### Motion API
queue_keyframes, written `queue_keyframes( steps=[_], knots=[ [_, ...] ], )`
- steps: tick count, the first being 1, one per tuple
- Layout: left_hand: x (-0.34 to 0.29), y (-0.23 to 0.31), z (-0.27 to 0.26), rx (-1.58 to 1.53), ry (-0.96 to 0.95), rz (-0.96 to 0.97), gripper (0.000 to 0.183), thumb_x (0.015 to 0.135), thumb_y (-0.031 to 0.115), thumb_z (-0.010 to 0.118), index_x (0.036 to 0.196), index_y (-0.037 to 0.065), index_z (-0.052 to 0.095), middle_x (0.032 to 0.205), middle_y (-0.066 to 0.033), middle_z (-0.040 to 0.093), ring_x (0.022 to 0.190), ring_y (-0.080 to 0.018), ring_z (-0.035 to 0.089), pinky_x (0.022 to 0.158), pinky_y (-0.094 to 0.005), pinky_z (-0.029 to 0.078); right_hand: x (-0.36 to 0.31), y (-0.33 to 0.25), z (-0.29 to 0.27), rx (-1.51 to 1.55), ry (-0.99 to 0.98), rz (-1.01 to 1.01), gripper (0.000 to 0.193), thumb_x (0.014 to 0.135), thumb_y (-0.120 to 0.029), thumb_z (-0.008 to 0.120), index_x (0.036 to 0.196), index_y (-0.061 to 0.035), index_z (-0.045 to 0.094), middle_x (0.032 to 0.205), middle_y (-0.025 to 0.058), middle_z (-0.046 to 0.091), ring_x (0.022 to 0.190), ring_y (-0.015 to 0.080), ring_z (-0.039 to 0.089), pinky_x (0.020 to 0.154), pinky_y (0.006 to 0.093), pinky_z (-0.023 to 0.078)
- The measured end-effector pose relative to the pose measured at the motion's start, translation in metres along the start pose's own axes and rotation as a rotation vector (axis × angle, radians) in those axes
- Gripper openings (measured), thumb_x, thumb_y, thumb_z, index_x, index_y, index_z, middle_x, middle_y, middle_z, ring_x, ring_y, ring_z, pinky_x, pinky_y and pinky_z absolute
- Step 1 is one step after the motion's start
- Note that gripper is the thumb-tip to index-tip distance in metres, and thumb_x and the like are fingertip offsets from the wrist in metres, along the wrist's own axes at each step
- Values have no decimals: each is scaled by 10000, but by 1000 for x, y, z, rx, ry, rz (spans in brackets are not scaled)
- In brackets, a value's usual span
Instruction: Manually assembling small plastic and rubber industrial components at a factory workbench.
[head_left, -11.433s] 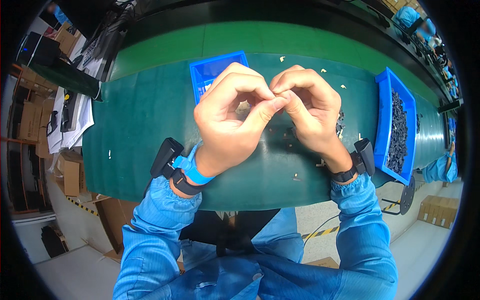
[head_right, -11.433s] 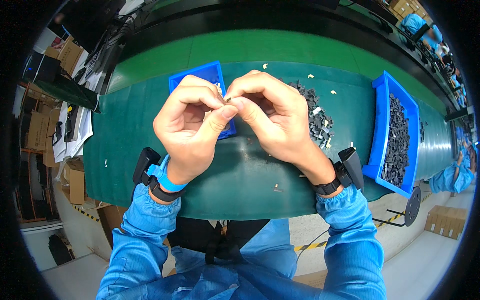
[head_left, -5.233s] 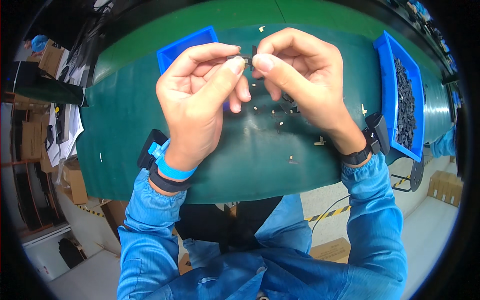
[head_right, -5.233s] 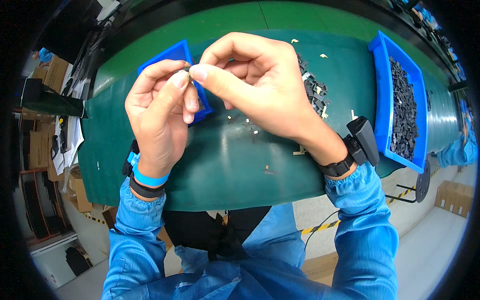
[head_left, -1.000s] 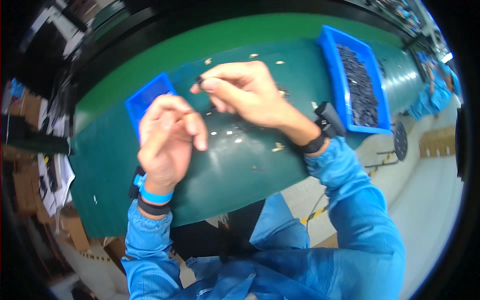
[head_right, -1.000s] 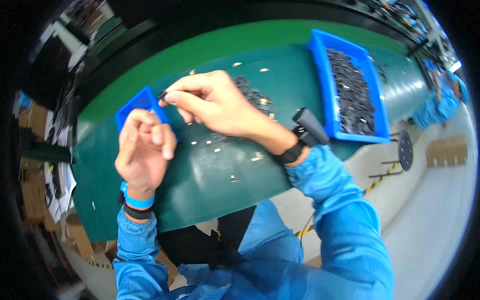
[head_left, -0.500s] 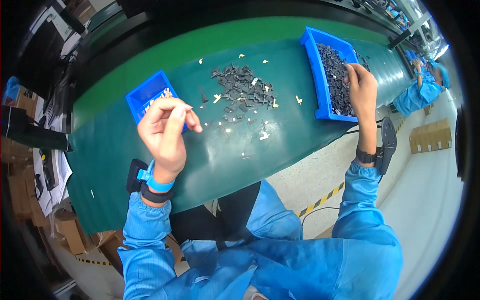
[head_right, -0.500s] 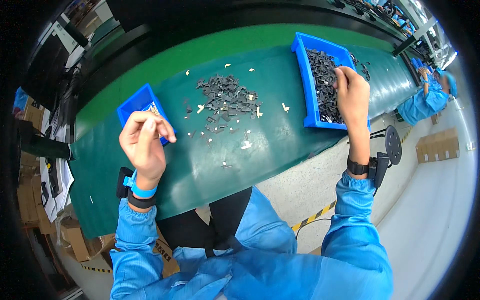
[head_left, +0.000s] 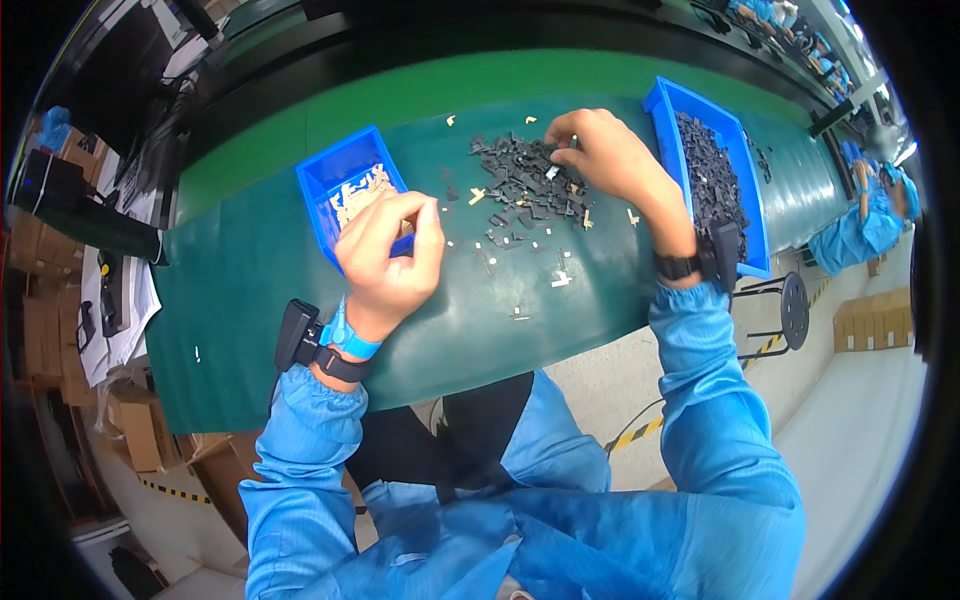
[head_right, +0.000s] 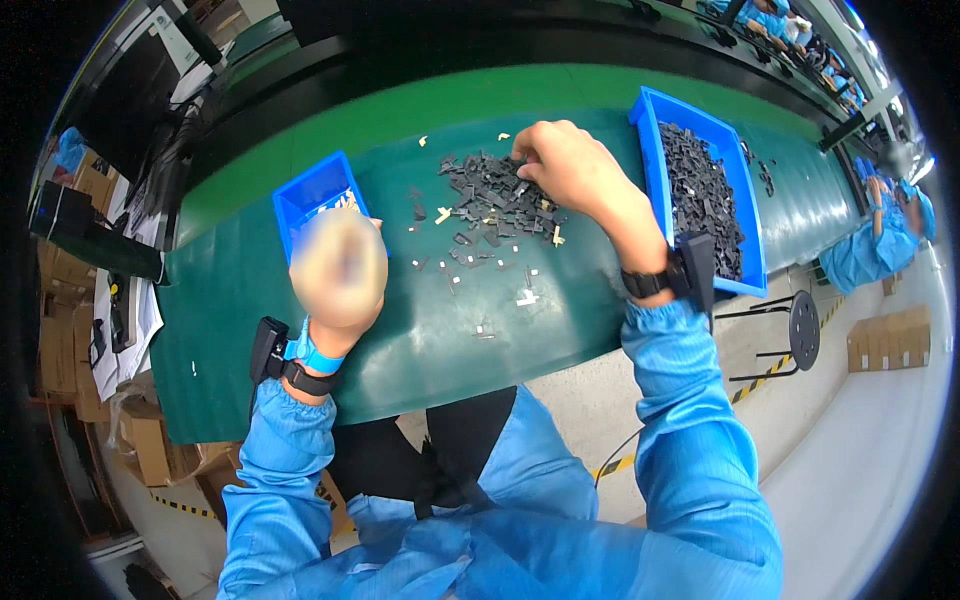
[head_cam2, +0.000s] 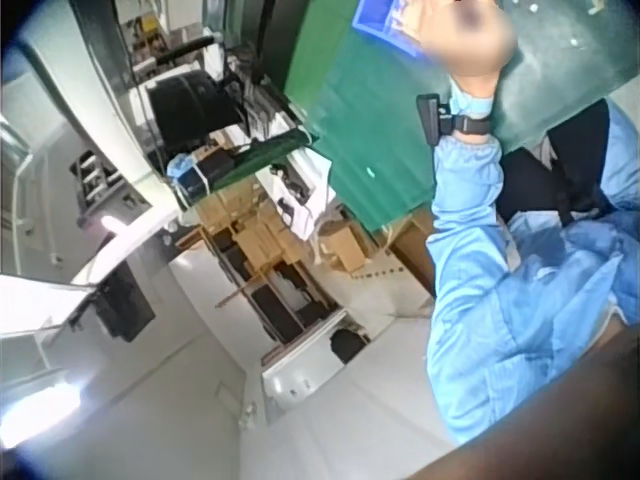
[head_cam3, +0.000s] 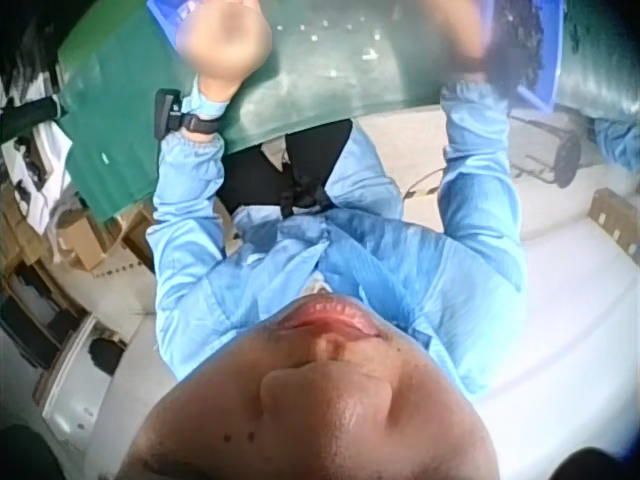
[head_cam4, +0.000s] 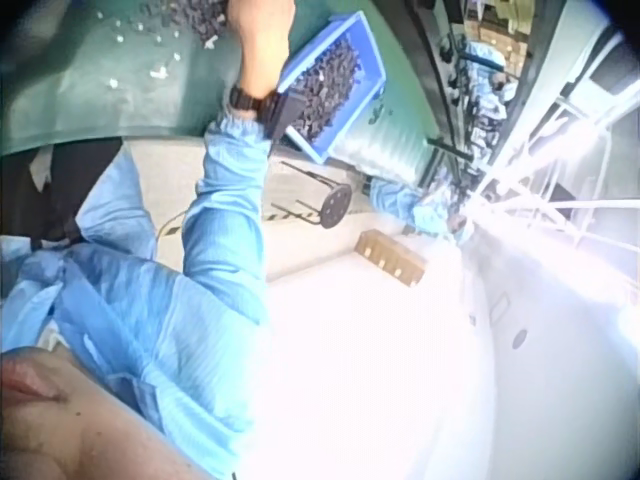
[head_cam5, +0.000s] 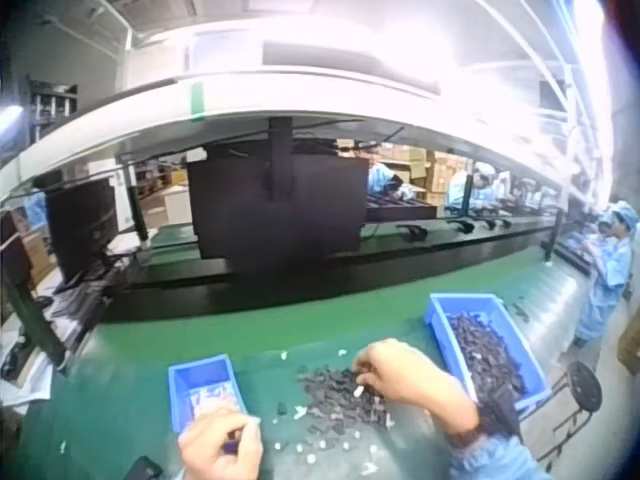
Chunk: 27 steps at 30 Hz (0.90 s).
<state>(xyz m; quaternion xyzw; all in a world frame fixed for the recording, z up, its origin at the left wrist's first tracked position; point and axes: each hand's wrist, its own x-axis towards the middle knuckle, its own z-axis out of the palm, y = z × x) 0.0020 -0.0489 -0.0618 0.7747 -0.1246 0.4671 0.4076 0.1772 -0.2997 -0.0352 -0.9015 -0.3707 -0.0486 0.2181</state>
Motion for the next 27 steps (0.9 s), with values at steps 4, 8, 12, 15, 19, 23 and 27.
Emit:
queue_keyframes(
  steps=[4,8,12,15,19,23,27],
  knots=[
    [1,1,3,-9,-43,34,109,821,-93,724,885,-12,688,700,-95,649,590,-210,632,556,-320,476,31,11,24,-133,83,73,175,895,-98,756,1042,-3,752,956,189,762,922,405,725,837,468,569],
    [0,2,1,6,-71,6,125,805,-106,726,883,-19,684,702,-98,649,594,-218,633,565,-321,480,38,23,34,78,161,160,161,905,-129,754,997,2,771,884,206,750,867,367,735,804,449,578],
    [-3,-2,3,-36,-115,43,87,873,-113,696,929,-46,693,761,-109,675,602,-156,585,548,-278,440,32,39,26,303,80,196,254,921,-222,783,887,29,755,672,134,656,631,227,630,646,374,516],
    [-2,0,-2,-3,-152,50,78,879,-119,696,930,-61,697,750,-112,668,594,-153,575,547,-283,437,29,22,22,291,10,152,390,946,-289,784,752,30,670,590,62,533,570,135,486,554,341,416],
    [-2,5,3,5,-204,54,130,792,-136,714,892,-55,696,693,-133,664,592,-246,662,563,-324,515,21,10,4,229,-31,107,526,962,-333,784,631,0,545,549,-4,409,549,92,375,505,331,324],
    [-4,4,9,-15,-248,120,133,778,-131,724,886,-59,697,673,-118,649,562,-232,644,538,-317,496,0,5,-6,146,-94,120,474,927,-293,810,670,29,576,551,69,475,542,144,432,523,355,368],
    [-4,5,11,-15,-277,151,126,779,-123,730,881,-56,698,661,-104,637,541,-214,626,520,-309,477,-45,-15,-14,125,10,211,325,869,-220,832,790,44,658,656,167,616,595,260,570,591,410,459]
  ],
)
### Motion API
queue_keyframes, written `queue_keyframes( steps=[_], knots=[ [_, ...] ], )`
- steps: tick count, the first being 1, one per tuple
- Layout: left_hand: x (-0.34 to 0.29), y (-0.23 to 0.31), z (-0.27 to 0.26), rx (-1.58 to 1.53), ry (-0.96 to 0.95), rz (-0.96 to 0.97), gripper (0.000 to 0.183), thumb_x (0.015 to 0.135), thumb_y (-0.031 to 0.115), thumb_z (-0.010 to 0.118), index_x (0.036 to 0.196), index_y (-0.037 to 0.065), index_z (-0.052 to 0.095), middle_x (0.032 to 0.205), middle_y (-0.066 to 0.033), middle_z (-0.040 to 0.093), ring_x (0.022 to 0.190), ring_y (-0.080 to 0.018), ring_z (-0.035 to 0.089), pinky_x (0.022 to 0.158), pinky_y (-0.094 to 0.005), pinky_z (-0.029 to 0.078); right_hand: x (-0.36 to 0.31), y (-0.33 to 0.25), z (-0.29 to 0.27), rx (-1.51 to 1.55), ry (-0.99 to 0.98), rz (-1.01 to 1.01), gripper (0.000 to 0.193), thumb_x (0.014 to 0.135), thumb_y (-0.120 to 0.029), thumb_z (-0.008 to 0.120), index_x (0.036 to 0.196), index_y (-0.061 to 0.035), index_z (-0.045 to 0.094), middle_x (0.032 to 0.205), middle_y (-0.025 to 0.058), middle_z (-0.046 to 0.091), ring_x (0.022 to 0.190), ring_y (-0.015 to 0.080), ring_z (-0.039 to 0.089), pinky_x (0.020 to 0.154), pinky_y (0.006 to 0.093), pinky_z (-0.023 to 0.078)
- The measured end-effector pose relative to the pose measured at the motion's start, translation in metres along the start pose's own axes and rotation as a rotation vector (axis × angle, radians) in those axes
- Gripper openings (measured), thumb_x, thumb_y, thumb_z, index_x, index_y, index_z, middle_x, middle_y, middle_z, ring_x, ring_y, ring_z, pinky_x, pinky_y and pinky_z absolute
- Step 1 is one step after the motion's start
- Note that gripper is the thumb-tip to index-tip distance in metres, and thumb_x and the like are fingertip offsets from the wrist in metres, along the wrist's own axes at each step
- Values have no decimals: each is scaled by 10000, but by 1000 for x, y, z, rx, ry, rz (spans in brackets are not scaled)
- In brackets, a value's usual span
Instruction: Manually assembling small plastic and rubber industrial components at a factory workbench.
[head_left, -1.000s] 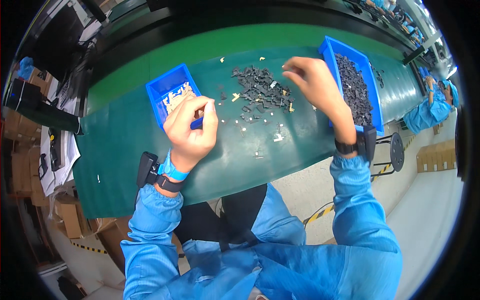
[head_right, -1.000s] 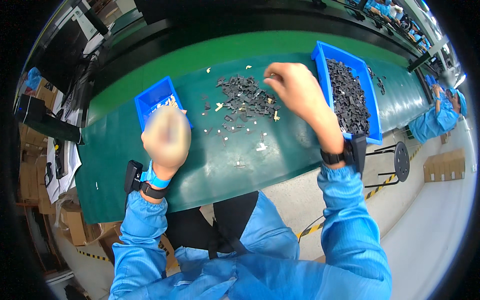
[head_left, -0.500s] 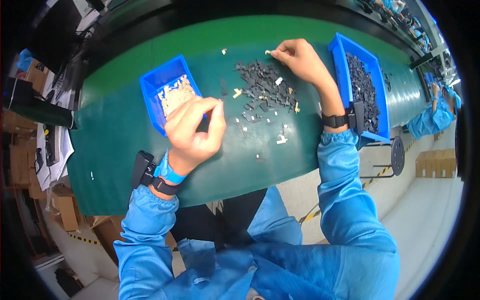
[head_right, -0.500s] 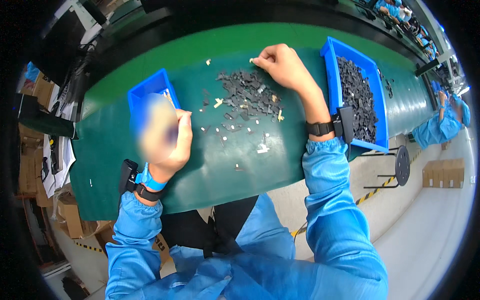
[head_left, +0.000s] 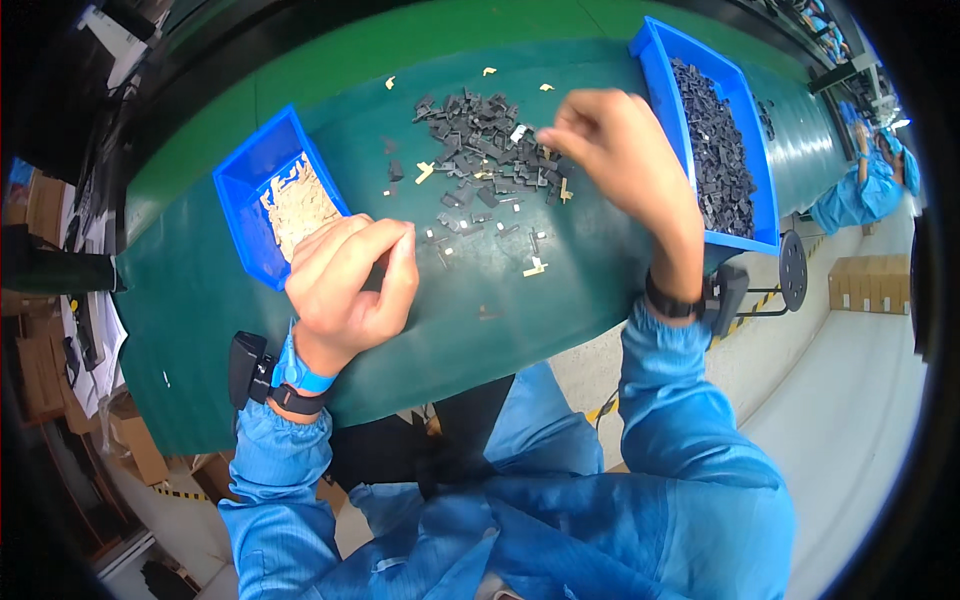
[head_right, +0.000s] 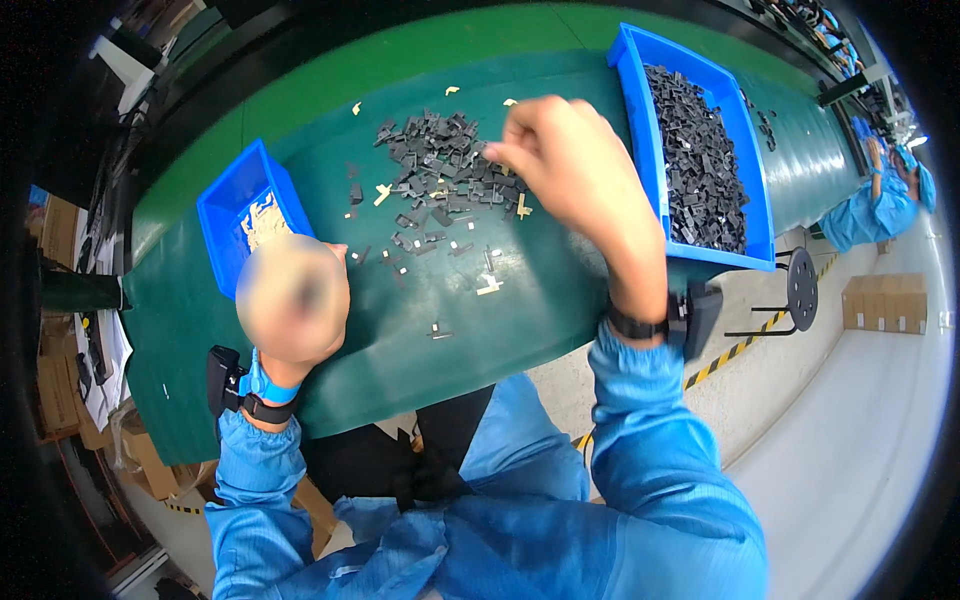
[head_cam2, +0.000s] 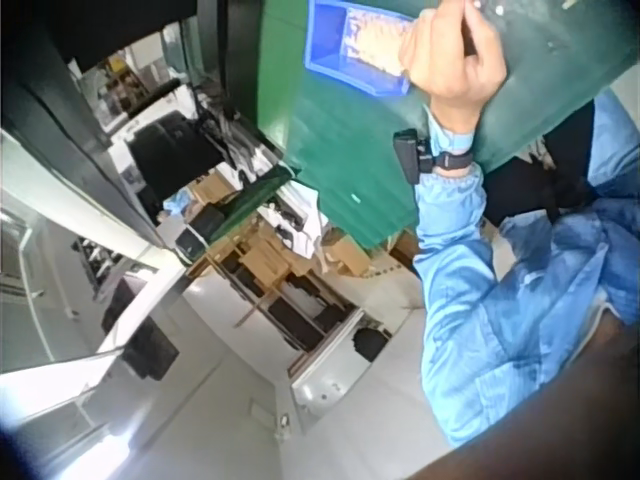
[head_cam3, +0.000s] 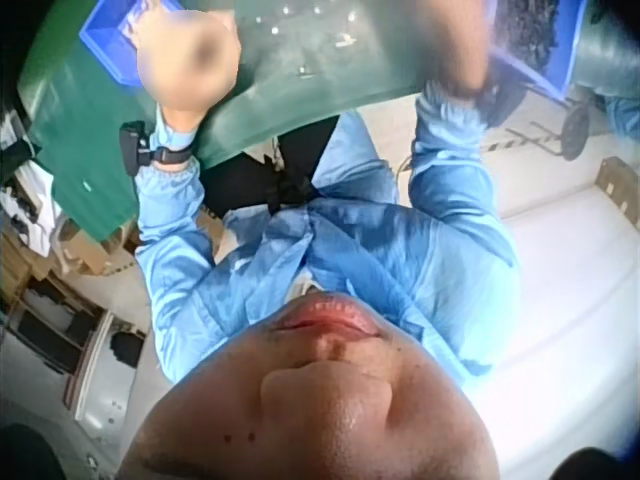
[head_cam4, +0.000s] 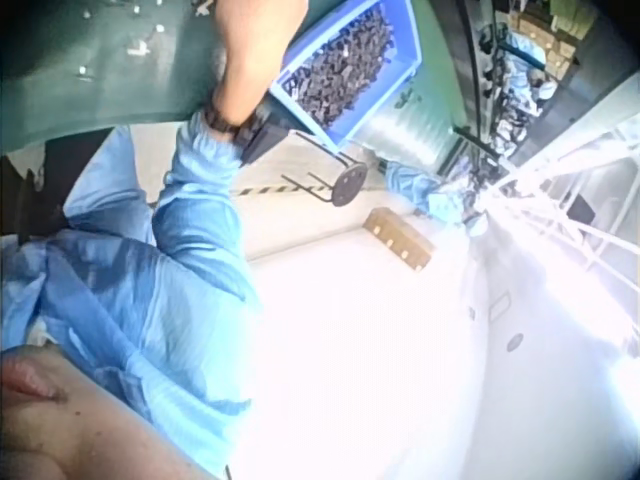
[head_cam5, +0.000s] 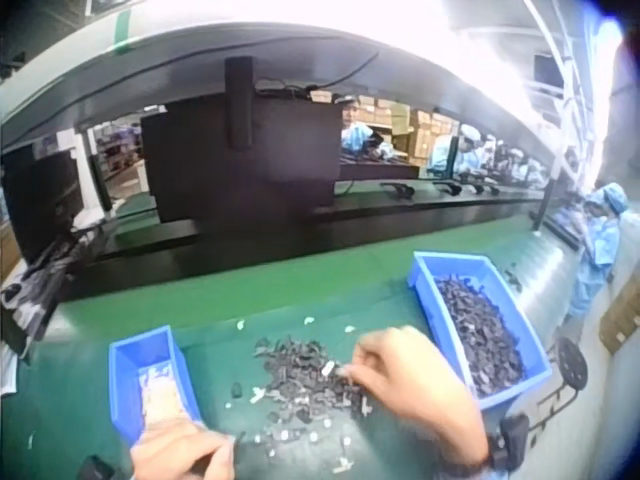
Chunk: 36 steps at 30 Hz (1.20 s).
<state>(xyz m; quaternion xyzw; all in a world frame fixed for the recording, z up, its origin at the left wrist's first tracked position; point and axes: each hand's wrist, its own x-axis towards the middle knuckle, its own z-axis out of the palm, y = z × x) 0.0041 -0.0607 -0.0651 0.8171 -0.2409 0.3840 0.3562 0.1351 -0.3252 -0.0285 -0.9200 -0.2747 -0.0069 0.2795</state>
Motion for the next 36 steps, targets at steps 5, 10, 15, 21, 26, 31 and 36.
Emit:
queue_keyframes(
  steps=[5,10,15,21,26,31,36],
  knots=[
    [2,-1,-2,-10,-11,-17,118,785,-118,733,879,-55,698,658,-96,634,536,-206,622,513,-305,471,-46,-1,2,143,-2,127,244,830,-172,845,888,29,719,784,152,686,648,287,626,635,420,499],
    [-1,1,2,-43,-35,-30,115,787,-121,734,874,-54,700,662,-93,639,534,-199,624,509,-302,468,-53,12,17,77,22,171,247,820,-154,849,963,14,739,880,136,692,699,242,608,677,387,501],
    [-6,3,-3,-49,-77,-65,99,846,-113,720,929,-62,702,737,-116,694,583,-188,633,540,-294,479,-51,12,20,125,-15,194,236,830,-154,837,972,5,737,893,120,689,716,236,593,688,381,502],
    [-7,6,1,-86,-63,-81,79,848,-110,726,910,-66,705,733,-114,693,588,-188,641,538,-295,484,-51,14,14,211,-111,214,143,864,-104,795,946,-4,736,791,42,639,639,117,488,607,301,434],
    [-2,6,4,-109,-49,-116,79,855,-103,726,916,-53,714,727,-111,688,587,-182,638,538,-289,486,-50,16,10,472,-104,207,117,958,-73,735,949,15,659,809,-31,591,696,49,460,624,249,416],
    [3,1,-8,-100,68,-169,150,831,-92,753,962,-27,719,771,-113,697,607,-184,668,535,-291,493,-13,-43,9,739,-201,-22,108,1013,-73,694,1007,3,617,931,-33,601,858,42,524,754,222,466],
    [6,1,-5,-66,303,-274,262,878,-37,789,1133,-13,735,1052,-148,738,857,-229,706,708,-322,569,23,-109,24,869,-288,-94,95,1013,-63,705,1006,-6,629,910,-50,591,826,15,522,700,196,441]
  ],
)
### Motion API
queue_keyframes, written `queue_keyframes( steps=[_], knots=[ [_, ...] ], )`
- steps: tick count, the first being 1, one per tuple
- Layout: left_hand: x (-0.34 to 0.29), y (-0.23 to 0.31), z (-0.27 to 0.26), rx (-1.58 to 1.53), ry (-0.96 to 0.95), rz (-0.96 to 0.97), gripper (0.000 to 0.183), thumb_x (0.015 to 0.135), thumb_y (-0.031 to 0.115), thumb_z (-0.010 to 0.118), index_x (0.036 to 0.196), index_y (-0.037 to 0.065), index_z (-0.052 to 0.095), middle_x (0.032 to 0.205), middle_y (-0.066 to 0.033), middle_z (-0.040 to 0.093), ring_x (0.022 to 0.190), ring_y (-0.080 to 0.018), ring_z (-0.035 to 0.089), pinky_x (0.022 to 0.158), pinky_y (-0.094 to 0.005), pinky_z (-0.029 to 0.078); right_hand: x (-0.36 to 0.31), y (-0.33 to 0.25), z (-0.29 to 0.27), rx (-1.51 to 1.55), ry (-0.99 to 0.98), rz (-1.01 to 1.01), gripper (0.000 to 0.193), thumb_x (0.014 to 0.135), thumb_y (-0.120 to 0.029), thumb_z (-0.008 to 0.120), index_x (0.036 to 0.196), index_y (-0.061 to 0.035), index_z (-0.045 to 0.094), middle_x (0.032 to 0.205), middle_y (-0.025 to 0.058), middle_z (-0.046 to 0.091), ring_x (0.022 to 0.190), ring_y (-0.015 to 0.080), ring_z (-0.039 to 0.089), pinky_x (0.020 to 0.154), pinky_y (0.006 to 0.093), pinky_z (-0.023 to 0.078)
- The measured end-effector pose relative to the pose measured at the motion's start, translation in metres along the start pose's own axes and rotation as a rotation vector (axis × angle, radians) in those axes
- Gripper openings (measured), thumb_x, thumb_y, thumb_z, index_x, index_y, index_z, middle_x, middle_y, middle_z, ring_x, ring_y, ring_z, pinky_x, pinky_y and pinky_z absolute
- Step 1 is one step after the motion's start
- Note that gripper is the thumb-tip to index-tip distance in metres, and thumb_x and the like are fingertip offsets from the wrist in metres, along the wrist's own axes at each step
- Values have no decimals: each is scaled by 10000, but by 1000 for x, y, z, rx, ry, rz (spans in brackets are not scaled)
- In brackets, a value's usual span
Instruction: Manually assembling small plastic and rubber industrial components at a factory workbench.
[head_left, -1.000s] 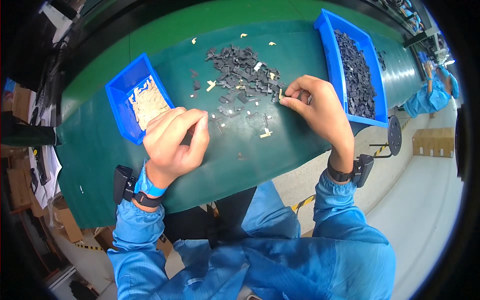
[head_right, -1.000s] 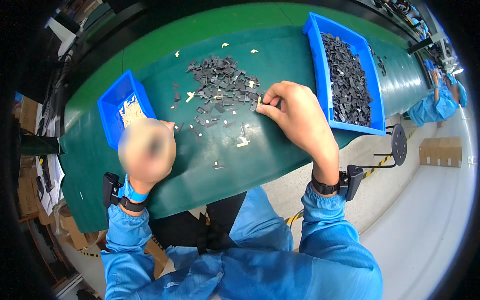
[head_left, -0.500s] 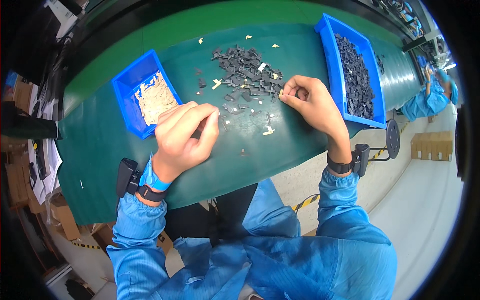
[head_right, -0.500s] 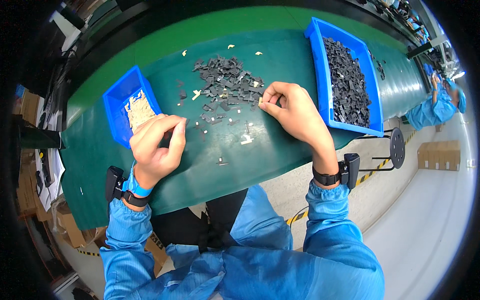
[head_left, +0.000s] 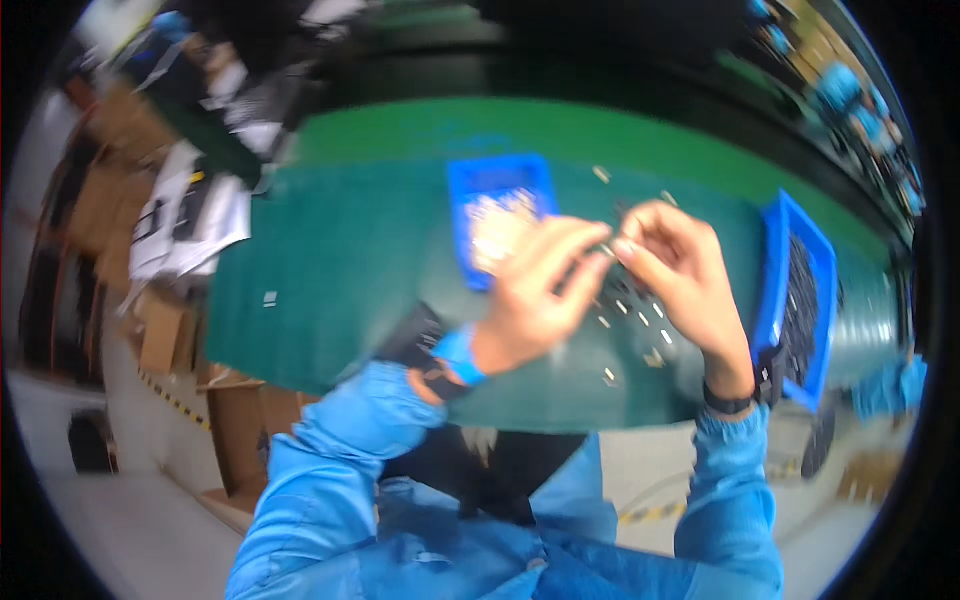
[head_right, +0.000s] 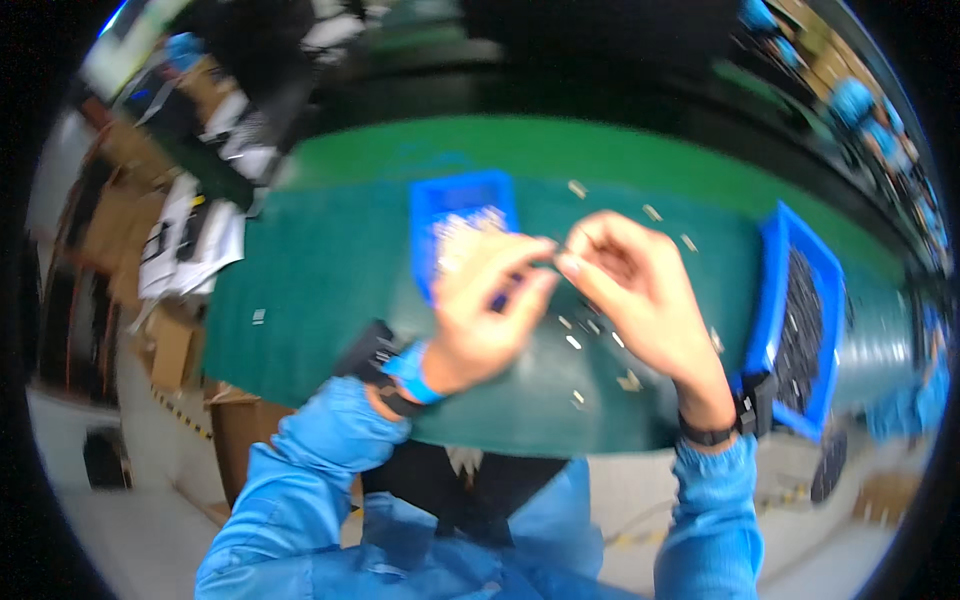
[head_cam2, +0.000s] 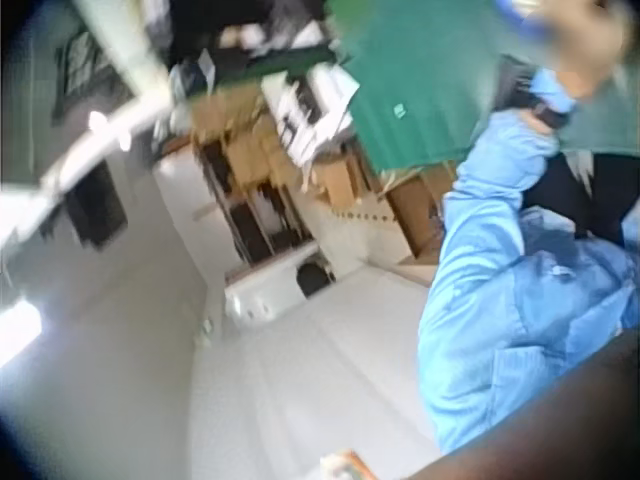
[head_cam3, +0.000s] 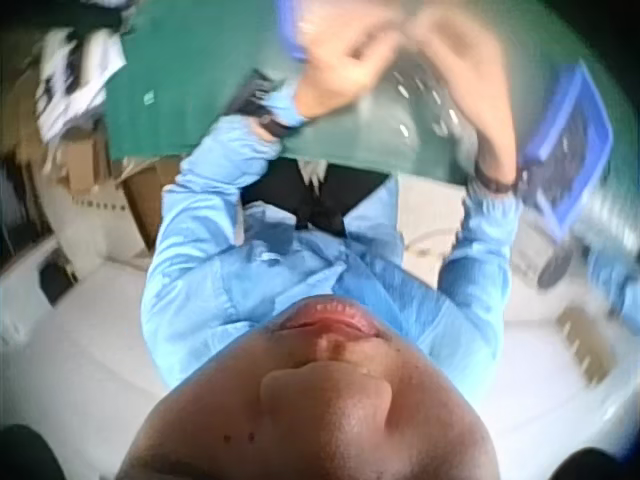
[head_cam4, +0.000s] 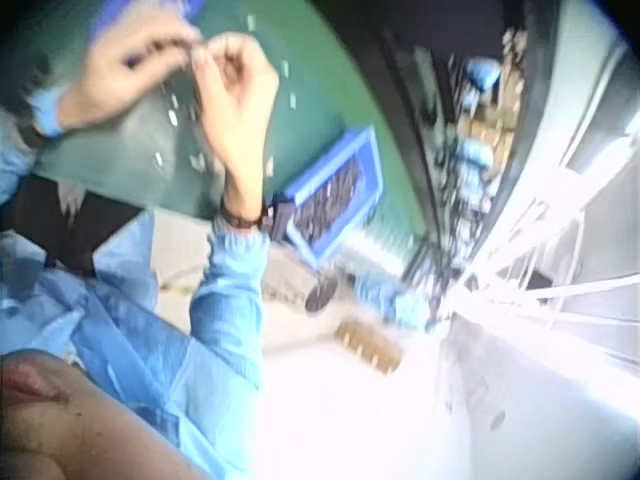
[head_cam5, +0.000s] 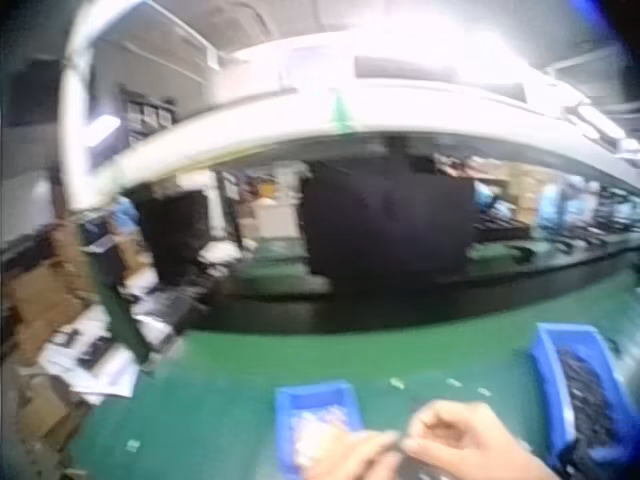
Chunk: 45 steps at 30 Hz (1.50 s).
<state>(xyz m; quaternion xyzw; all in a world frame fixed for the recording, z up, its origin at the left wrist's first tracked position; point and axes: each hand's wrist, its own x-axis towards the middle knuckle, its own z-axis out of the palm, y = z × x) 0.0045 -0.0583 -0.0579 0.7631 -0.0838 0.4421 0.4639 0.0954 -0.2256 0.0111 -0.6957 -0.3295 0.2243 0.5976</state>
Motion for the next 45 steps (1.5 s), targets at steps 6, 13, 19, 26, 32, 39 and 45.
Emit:
queue_keyframes(
  steps=[6,13,19,26,32,39,45],
  knots=[
    [2,2,-11,-333,60,-253,94,1027,41,676,1081,-31,705,1030,-104,693,855,-145,661,737,-273,544,24,8,20,32,-50,-35,127,993,-74,728,956,-25,617,809,-39,601,690,19,550,592,189,438],
    [1,-8,-11,-655,-32,-463,177,1102,178,604,1105,11,663,933,-34,681,793,-78,639,623,-219,493,29,29,14,186,-135,-69,105,962,-19,722,986,0,622,874,72,705,746,101,664,637,227,532],
    [5,-15,-10,-854,-192,-584,223,1108,221,592,1092,10,663,932,-63,704,756,-85,648,585,-218,485,35,54,6,374,-123,-183,177,958,13,699,1131,21,664,944,78,687,730,118,651,633,246,540],
    [10,-14,-14,-939,-184,-662,228,1093,218,620,1098,-2,680,898,-73,708,739,-99,651,583,-225,480,40,55,8,243,-71,-335,84,942,46,699,1020,26,726,933,87,660,714,112,621,590,236,519],
    [5,-20,-10,-937,-170,-699,223,1090,220,628,1113,4,681,883,-55,698,718,-100,646,579,-232,475,37,51,14,169,-36,-354,58,935,47,717,982,16,700,932,60,626,721,88,605,587,218,496],
    [7,-19,-12,-801,-100,-768,212,1091,197,625,1170,4,660,983,-56,698,738,-113,659,603,-245,508,37,46,20,172,20,-352,62,961,33,678,970,-3,628,1006,34,571,737,62,541,583,205,445],
    [4,-9,-8,-139,-30,-183,122,1008,44,686,1110,-22,695,986,-82,699,744,-148,660,589,-268,510,34,44,18,17,73,-360,71,969,21,676,959,0,610,1023,21,551,800,53,506,680,204,423]
  ],
)
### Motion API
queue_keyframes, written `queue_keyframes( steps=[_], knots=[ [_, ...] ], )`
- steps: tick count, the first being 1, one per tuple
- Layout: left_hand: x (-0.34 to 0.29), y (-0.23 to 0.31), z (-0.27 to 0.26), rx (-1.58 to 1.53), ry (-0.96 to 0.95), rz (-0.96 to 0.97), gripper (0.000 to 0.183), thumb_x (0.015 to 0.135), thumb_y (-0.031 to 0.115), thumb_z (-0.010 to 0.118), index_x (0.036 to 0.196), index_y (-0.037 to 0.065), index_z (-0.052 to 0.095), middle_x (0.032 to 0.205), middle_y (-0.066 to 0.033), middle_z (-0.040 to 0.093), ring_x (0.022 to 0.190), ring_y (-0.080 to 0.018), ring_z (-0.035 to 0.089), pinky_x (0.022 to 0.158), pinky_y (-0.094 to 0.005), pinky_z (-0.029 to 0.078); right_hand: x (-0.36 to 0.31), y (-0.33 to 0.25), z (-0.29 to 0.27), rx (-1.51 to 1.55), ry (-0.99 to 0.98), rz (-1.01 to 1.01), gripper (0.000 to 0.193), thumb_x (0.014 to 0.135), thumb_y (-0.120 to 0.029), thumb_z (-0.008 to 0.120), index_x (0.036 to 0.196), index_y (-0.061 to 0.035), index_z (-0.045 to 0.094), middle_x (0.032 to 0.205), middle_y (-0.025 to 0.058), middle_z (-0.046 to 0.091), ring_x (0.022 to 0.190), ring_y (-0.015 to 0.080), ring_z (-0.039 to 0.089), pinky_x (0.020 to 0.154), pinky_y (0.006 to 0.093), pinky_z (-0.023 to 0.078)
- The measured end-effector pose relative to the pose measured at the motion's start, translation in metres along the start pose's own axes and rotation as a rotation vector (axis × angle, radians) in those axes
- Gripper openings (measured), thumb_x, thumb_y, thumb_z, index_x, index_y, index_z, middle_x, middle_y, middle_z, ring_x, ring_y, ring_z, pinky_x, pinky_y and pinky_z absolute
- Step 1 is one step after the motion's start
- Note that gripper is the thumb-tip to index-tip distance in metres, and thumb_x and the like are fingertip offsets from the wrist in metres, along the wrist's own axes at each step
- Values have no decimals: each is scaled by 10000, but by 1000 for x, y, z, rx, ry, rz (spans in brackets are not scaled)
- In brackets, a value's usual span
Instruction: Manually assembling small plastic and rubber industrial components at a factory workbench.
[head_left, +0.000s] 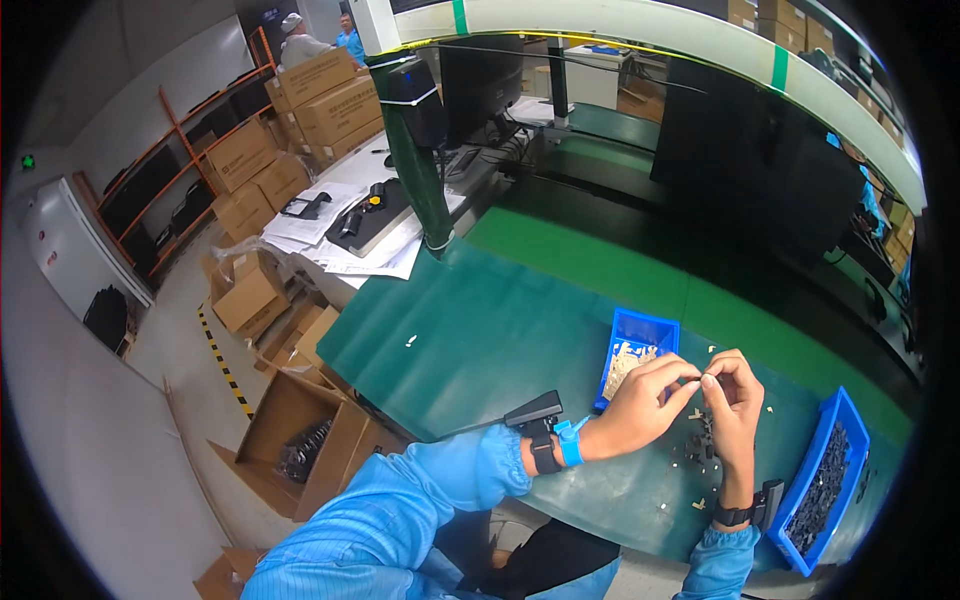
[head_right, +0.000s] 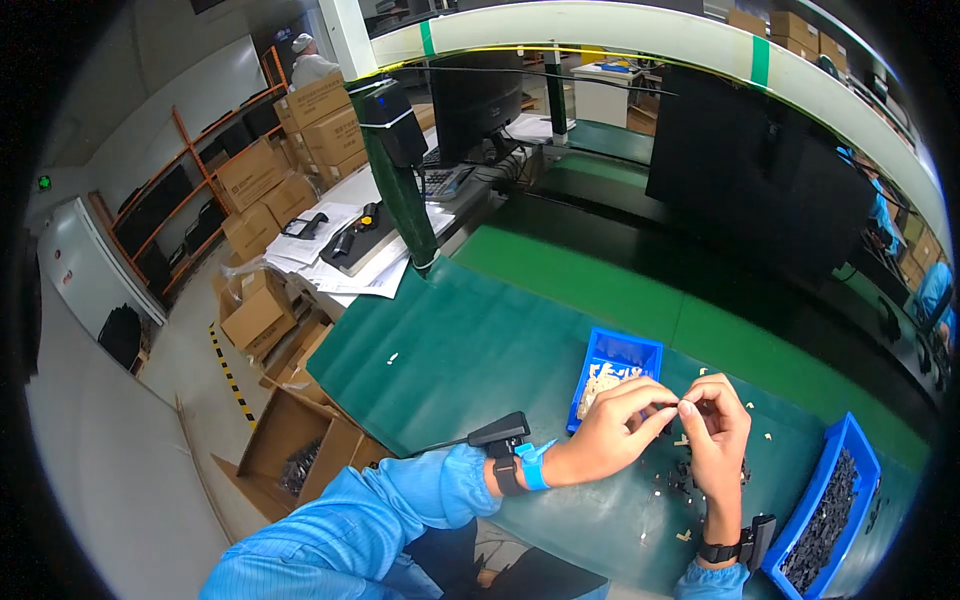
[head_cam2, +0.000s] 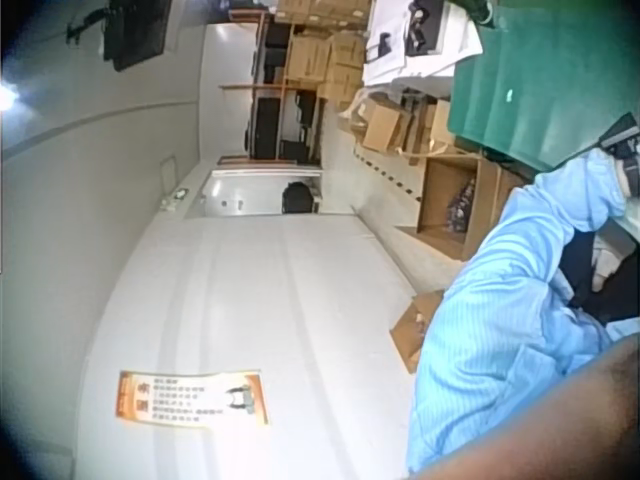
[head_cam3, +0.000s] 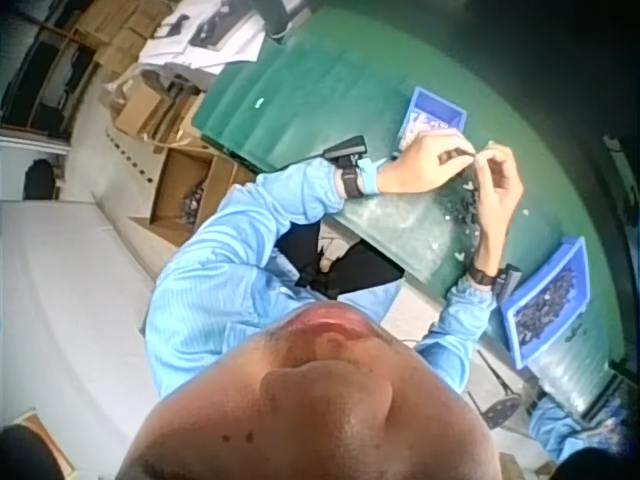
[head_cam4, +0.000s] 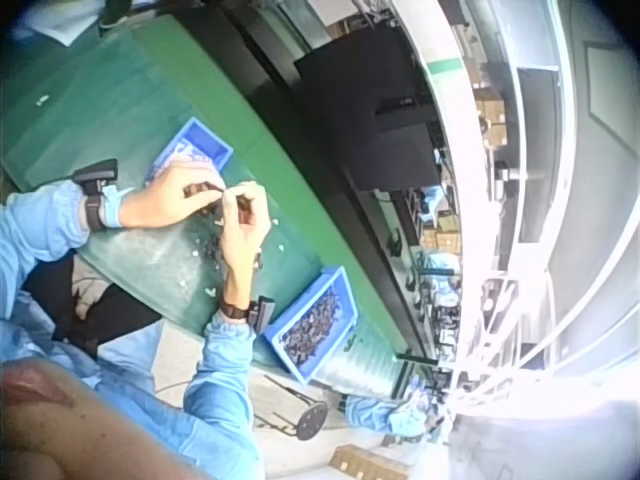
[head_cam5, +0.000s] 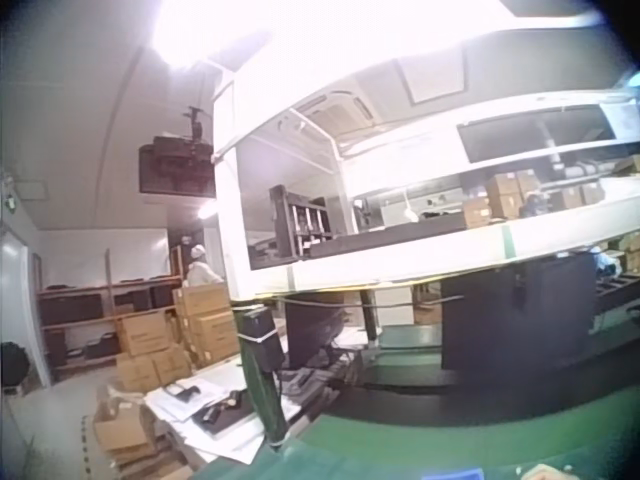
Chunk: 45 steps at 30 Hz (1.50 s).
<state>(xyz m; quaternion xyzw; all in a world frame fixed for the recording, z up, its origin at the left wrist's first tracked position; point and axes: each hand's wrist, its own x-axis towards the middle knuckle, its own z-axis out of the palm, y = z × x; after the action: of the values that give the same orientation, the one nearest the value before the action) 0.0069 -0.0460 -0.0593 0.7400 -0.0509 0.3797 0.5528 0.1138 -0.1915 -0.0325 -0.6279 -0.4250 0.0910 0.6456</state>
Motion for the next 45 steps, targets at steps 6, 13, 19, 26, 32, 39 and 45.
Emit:
queue_keyframes(
  steps=[6,13,19,26,32,39,45],
  knots=[
    [-1,3,-1,50,60,1,92,992,47,699,1049,-24,712,932,-90,692,718,-144,640,574,-278,484,1,-3,2,6,-3,60,80,955,30,698,959,10,621,961,17,584,805,55,526,698,199,427],
    [0,-1,-2,112,111,80,68,1003,48,681,1018,-16,695,883,-99,666,649,-165,606,581,-301,471,0,-2,5,-100,-6,-5,74,941,48,700,949,16,633,941,21,614,791,55,545,683,206,438],
    [0,-1,0,7,98,22,75,1034,42,637,1019,-26,664,866,-95,629,631,-156,613,581,-311,477,-1,-5,0,43,-52,96,79,920,48,723,981,25,679,992,50,661,793,64,602,643,203,505],
    [0,-1,0,-91,57,-34,77,1040,49,642,1024,-17,678,881,-69,632,641,-116,620,580,-283,481,-2,8,-3,64,-44,56,108,899,54,744,981,19,685,952,59,677,752,73,626,598,203,529],
    [-1,-1,-1,-110,56,-17,68,1019,25,665,1029,-21,715,901,-76,667,651,-115,643,576,-266,489,-2,9,-3,67,-33,45,122,885,67,754,962,13,676,940,60,672,751,79,631,643,214,524],
    [-3,-2,-1,-105,81,12,66,994,-2,684,1038,-30,725,912,-91,687,645,-129,645,574,-271,495,-2,11,1,114,14,55,151,860,91,767,962,20,681,928,48,661,778,80,632,671,213,516],
    [-5,-3,-2,-19,116,76,107,975,-30,695,1073,-39,736,967,-114,717,667,-142,666,585,-279,523,0,11,3,46,16,-30,154,851,100,768,959,15,698,936,52,673,790,80,636,683,212,518]
  ],
)
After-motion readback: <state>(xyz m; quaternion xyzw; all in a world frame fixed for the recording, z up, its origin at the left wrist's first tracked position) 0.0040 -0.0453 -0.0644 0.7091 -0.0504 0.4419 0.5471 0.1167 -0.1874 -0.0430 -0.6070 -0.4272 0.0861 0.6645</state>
